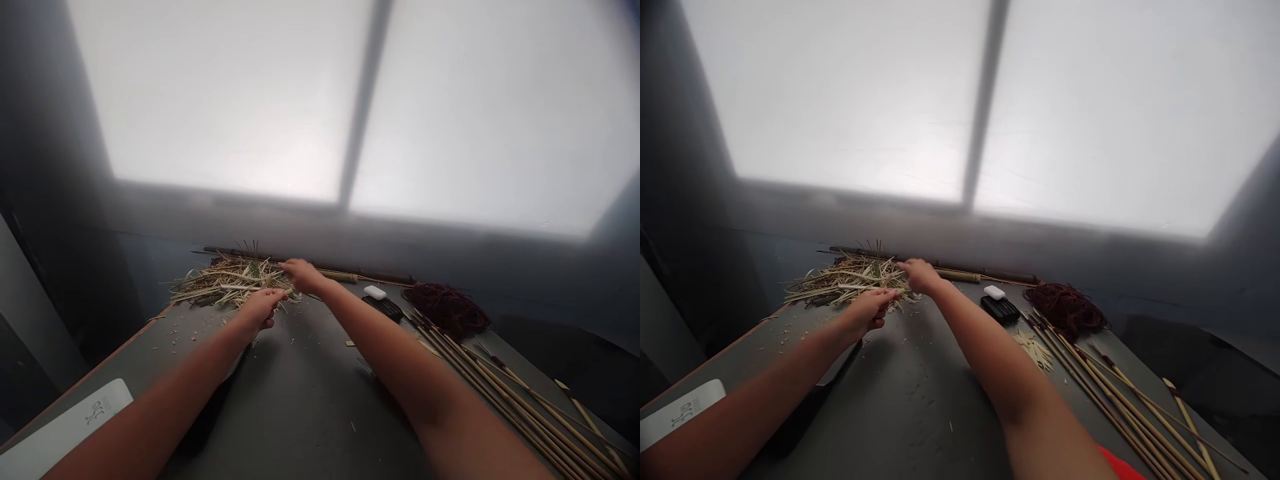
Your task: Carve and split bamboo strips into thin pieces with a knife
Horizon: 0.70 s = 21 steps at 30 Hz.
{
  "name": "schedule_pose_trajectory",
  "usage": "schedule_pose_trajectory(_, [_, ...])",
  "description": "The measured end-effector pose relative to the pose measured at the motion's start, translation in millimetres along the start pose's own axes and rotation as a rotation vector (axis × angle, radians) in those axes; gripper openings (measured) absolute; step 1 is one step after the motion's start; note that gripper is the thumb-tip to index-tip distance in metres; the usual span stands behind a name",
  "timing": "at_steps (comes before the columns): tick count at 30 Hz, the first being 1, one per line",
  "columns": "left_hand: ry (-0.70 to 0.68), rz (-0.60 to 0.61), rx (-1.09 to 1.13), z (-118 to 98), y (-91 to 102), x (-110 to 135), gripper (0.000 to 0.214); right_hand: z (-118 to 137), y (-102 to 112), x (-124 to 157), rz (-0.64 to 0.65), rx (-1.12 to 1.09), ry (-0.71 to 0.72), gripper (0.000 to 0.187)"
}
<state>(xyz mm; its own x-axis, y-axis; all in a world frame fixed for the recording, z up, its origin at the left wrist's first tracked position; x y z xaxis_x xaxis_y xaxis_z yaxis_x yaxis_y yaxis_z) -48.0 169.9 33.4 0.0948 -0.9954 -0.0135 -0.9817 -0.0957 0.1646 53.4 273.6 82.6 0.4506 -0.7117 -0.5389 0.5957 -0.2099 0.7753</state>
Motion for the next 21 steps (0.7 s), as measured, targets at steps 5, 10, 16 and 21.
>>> schedule_pose_trajectory(5, [0.202, -0.02, 0.028, 11.9, 2.4, -3.2, 0.034, -7.6, -20.7, 7.6, 0.06, -0.027, -0.149, 0.029])
schedule_pose_trajectory(10, [0.238, 0.002, 0.033, 14.4, -4.8, -7.3, 0.033, -5.3, -1.4, 28.8, 0.158, -0.155, -0.259, 0.032])
schedule_pose_trajectory(16, [0.184, 0.154, 0.004, 12.2, -25.9, 5.3, 0.033, 15.9, 14.6, 90.1, 0.261, -0.333, -0.292, 0.031])
schedule_pose_trajectory(21, [0.121, 0.31, -0.042, 9.5, -45.5, 21.8, 0.015, 20.4, 36.0, 127.3, 0.149, -0.436, -0.353, 0.014])
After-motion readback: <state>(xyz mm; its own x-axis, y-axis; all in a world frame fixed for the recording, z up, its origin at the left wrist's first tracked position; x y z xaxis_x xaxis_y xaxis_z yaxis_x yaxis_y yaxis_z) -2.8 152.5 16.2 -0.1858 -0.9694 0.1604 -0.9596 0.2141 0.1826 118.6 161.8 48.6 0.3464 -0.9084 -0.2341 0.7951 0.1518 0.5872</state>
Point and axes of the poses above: each hand's wrist, its own x-axis away from the middle knuckle, its own y-axis out of the back of the hand, z = x × y, the point moved 6 cm from there along -x, towards the middle knuckle, and after that the axes turned 10 degrees about -z, right-handed, at the moved point
